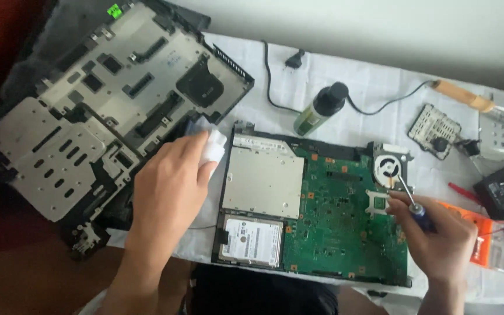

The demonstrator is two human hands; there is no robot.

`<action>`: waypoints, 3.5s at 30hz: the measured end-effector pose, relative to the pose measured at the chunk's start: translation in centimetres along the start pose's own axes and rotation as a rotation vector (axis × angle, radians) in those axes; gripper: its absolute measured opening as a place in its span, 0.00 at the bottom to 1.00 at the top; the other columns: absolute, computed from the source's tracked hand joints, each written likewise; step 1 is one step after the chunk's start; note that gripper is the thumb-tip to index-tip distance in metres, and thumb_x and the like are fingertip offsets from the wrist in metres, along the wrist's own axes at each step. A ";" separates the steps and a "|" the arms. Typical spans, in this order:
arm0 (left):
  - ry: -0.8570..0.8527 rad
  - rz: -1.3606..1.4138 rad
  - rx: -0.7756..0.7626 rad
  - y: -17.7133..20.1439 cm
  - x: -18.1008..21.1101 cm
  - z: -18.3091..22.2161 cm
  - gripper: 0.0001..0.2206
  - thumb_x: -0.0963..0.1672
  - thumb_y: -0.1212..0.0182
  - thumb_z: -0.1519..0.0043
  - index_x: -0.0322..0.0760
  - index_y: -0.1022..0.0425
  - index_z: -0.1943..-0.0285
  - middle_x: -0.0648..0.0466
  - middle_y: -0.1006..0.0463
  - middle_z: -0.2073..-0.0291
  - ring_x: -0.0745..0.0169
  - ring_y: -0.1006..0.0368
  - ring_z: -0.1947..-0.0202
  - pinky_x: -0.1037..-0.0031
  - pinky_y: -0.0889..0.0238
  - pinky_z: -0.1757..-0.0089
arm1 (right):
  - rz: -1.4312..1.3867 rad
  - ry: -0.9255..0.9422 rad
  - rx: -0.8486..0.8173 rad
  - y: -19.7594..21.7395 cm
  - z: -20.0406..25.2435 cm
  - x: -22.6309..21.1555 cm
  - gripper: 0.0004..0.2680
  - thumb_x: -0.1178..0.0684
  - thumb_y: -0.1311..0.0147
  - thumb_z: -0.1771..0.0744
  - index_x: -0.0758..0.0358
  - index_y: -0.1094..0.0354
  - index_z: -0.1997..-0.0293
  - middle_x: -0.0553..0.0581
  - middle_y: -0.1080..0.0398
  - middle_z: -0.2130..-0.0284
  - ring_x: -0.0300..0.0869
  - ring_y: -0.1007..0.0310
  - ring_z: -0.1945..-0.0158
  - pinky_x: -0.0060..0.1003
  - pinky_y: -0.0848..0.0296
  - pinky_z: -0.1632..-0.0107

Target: The person is reassembling a laptop by cleaning the internal components, fitting the bottom casing, and screwing it into place.

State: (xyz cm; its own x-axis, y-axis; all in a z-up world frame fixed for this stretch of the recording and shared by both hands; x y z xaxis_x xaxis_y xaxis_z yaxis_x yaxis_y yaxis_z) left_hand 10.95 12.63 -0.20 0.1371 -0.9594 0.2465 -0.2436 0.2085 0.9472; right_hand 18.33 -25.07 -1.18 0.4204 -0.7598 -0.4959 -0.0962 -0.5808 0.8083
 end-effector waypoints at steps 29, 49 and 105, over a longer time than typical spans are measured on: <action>-0.272 -0.149 0.519 4.7 5.2 -3.0 0.23 0.29 0.37 0.44 0.38 0.22 0.42 0.39 0.20 0.43 0.40 0.21 0.43 0.62 0.23 0.49 | -0.733 -0.344 -0.107 -1.9 -0.9 0.4 0.09 0.55 0.51 0.29 0.68 0.28 0.50 0.59 0.22 0.72 0.42 0.18 0.67 0.29 0.27 0.71; -0.701 0.338 0.065 15.6 26.1 9.8 0.13 0.36 0.47 0.37 0.30 0.25 0.44 0.34 0.20 0.50 0.42 0.20 0.50 0.63 0.25 0.55 | -1.242 0.132 -0.125 0.9 0.9 -4.6 0.15 0.56 0.36 0.35 0.64 0.30 0.44 0.75 0.39 0.31 0.41 0.32 0.37 0.23 0.32 0.59; -0.183 0.075 0.085 7.5 5.4 -13.0 0.29 0.47 0.26 0.32 0.21 0.34 0.31 0.29 0.25 0.45 0.29 0.29 0.48 0.44 0.35 0.56 | -1.109 -0.925 0.148 -1.5 7.2 9.3 0.12 0.44 0.48 0.30 0.63 0.29 0.54 0.55 0.25 0.65 0.39 0.24 0.64 0.31 0.26 0.61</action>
State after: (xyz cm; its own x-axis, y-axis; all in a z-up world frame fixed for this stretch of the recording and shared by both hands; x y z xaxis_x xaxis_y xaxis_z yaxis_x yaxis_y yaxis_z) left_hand 22.37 11.51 10.95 -0.0594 -0.9620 0.2665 -0.3274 0.2710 0.9052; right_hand 15.87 -33.36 -9.27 -0.3767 0.2115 -0.9019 -0.2291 -0.9646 -0.1305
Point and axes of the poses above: each hand's wrist, its own z-axis away from the middle knuckle, its own y-axis out of the back of the hand, x = y × z, the point moved 10 cm from there along -z, towards the middle knuckle
